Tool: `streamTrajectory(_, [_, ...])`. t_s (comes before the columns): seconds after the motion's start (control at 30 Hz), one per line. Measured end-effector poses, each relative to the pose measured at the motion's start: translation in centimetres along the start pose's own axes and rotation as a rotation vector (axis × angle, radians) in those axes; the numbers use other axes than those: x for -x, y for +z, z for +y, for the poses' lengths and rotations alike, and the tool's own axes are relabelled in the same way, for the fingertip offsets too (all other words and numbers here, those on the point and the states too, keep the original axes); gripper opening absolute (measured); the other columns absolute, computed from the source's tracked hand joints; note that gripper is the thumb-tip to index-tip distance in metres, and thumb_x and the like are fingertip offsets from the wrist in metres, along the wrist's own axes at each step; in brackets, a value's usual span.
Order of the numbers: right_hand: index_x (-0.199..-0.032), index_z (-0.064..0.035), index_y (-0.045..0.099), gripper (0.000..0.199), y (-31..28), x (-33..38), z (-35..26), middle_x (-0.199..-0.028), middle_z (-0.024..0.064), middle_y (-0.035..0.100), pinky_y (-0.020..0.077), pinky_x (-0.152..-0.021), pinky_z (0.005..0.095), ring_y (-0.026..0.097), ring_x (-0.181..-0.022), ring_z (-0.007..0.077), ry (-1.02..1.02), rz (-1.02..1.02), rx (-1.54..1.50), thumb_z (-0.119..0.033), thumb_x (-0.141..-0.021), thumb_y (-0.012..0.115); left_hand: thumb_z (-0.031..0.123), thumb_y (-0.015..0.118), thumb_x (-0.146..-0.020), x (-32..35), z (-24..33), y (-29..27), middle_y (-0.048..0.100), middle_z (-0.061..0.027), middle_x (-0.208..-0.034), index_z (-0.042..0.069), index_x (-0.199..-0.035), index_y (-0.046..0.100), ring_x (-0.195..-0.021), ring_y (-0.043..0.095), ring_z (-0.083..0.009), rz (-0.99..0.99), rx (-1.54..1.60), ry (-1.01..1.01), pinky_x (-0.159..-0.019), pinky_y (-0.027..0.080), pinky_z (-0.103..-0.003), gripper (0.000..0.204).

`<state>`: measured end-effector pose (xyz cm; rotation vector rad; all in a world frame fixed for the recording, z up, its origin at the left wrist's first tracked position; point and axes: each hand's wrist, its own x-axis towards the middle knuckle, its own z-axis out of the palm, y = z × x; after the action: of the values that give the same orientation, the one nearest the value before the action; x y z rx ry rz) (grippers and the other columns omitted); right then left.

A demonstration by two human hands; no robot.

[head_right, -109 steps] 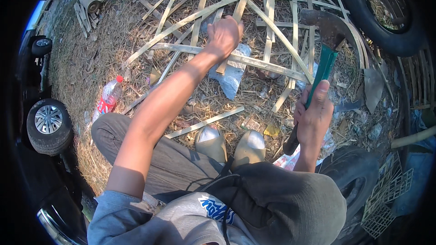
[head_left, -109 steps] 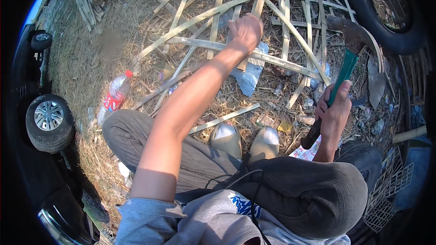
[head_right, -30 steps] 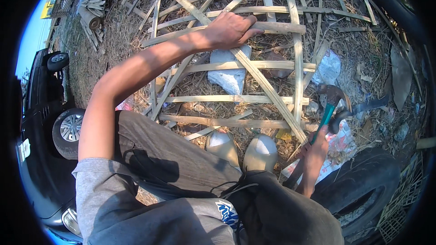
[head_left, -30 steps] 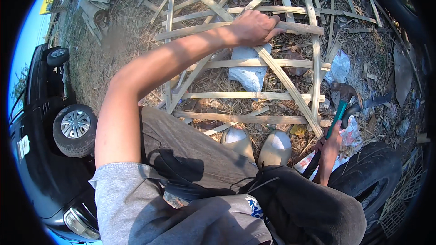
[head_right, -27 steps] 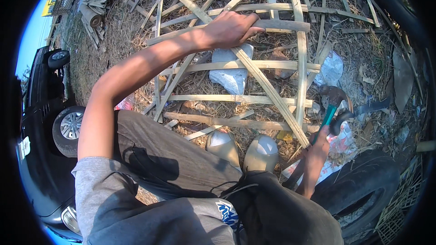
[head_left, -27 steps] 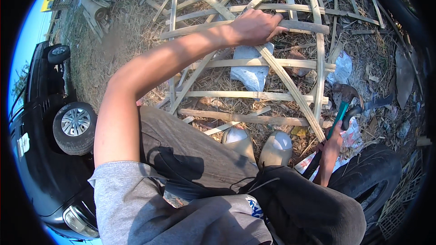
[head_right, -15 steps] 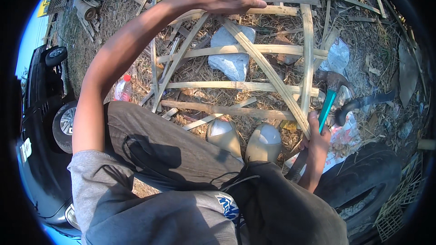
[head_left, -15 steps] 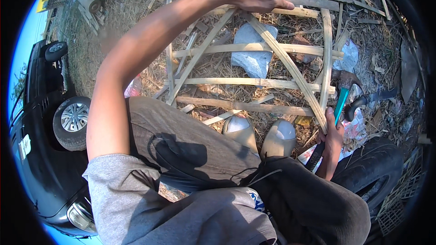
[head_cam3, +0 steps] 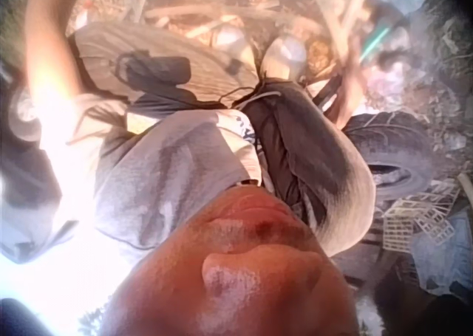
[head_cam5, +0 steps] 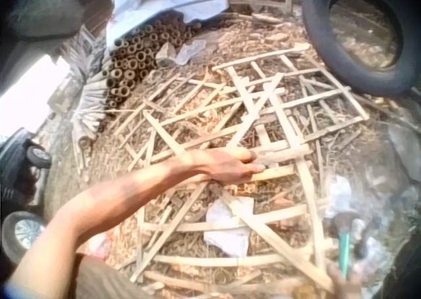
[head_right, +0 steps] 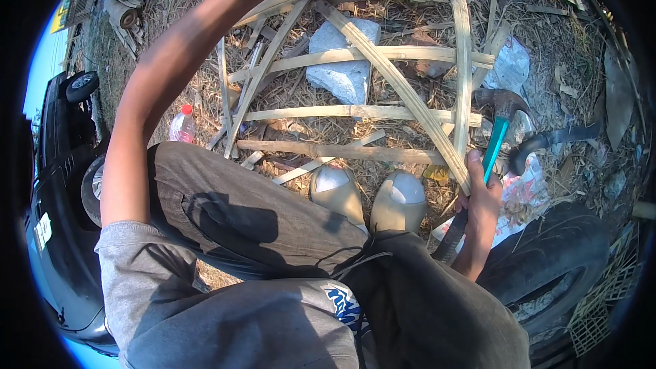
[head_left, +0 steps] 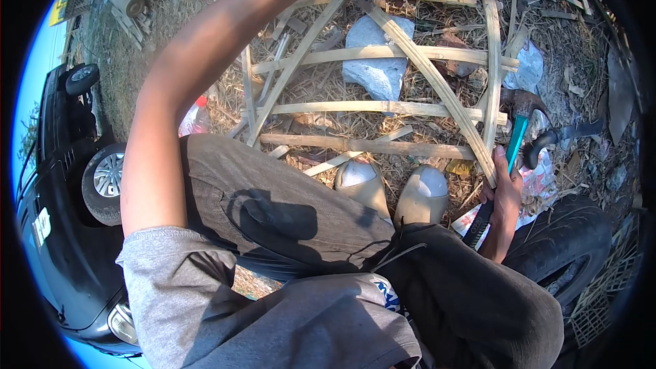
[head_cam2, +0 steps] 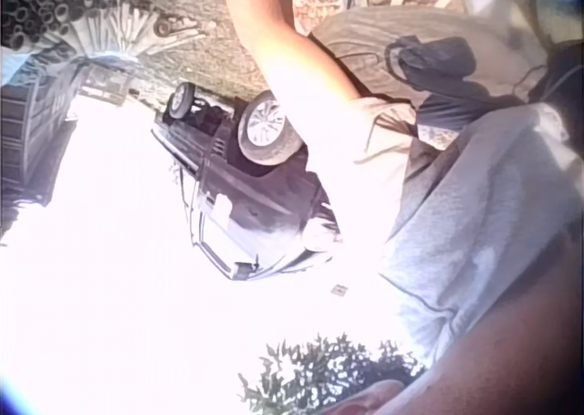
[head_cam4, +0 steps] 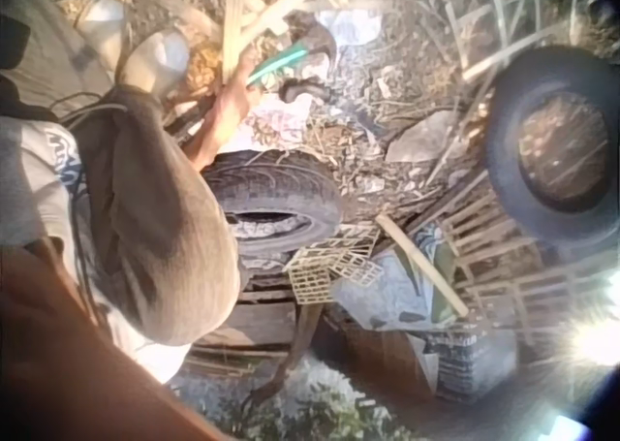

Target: The person constructs a lattice structure by arranging thin bamboo strips and nailing them together at the intersections with a hammer.

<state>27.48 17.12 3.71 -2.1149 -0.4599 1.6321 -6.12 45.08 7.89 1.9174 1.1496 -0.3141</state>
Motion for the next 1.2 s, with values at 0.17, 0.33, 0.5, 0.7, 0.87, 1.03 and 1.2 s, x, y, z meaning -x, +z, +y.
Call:
streamTrajectory(0.17, [-0.093,-0.0016,0.065,0.042,-0.4,0.0,-0.1,-0.061,-0.0008,0.052,0.0339,-0.037,0.0264,0.042,-0.041,0.0080,0.001,0.037,0.019,-0.042,-0.097,0.072,0.056,0.041,-0.108,-1.5,0.1,3.8,0.065,-0.0222,-0.086,-0.001,-0.124,0.051,-0.083,0.067,-0.0389,0.260,-0.172,0.155,-0.079,0.050,-0.050,0.060])
streamTrajectory(0.33, [-0.079,-0.0046,0.062,0.045,-0.3,0.3,-0.1,-0.055,-0.0013,0.050,0.0349,-0.036,0.0274,0.043,-0.039,0.0089,-0.018,0.016,0.064,-0.044,-0.097,0.073,0.040,0.048,-0.109,-0.6,-0.5,5.0,0.066,-0.0220,-0.078,0.005,-0.136,0.049,-0.074,0.070,-0.0370,0.383,-0.302,0.237,-0.074,0.054,-0.053,0.044])
streamTrajectory(0.5, [-0.082,-0.0042,0.065,0.043,0.2,0.5,0.1,-0.053,-0.0032,0.047,0.0355,-0.036,0.0272,0.042,-0.038,0.0079,0.003,-0.031,0.031,-0.043,-0.098,0.072,0.035,0.046,-0.111,-0.5,-1.2,5.7,0.063,-0.0175,-0.070,0.008,-0.137,0.050,-0.057,0.065,-0.0303,0.415,-0.381,0.266,-0.060,0.053,-0.048,0.037])
streamTrajectory(0.7, [-0.080,-0.0060,0.062,0.044,0.2,0.7,-0.2,-0.053,-0.0036,0.046,0.0358,-0.037,0.0270,0.041,-0.039,0.0077,0.001,-0.030,0.035,-0.044,-0.098,0.071,0.039,0.047,-0.109,0.2,-0.2,5.7,0.070,-0.0230,-0.086,0.006,-0.130,0.050,-0.083,0.071,-0.0428,0.356,-0.383,0.228,-0.074,0.056,-0.053,0.039])
streamTrajectory(0.87, [-0.078,-0.0072,0.060,0.044,0.3,0.5,0.0,-0.054,-0.0034,0.046,0.0356,-0.037,0.0270,0.042,-0.039,0.0077,0.007,-0.005,0.055,-0.045,-0.098,0.071,0.062,0.028,-0.109,-0.6,0.5,5.5,0.064,-0.0206,-0.078,0.002,-0.124,0.055,-0.079,0.070,-0.0327,0.327,-0.286,0.210,-0.073,0.053,-0.052,0.067])
streamTrajectory(1.03, [-0.074,-0.0077,0.058,0.046,0.4,0.7,-0.4,-0.053,-0.0027,0.046,0.0354,-0.037,0.0275,0.042,-0.039,0.0083,0.021,-0.030,0.046,-0.045,-0.098,0.071,0.088,0.031,-0.092,-3.5,2.4,4.5,0.063,-0.0107,-0.073,0.001,-0.087,0.072,-0.069,0.062,-0.0190,0.150,0.194,-0.045,-0.073,0.053,-0.043,0.096])
streamTrajectory(1.2, [-0.073,-0.0074,0.058,0.048,0.0,0.6,-0.4,-0.053,-0.0021,0.047,0.0354,-0.037,0.0281,0.042,-0.038,0.0090,0.032,-0.012,0.083,-0.046,-0.098,0.071,0.086,0.043,-0.092,-4.5,3.4,5.4,0.034,0.0062,-0.049,0.018,-0.053,0.041,-0.043,0.034,-0.0067,0.243,0.194,-0.044,-0.046,0.034,-0.033,0.079])
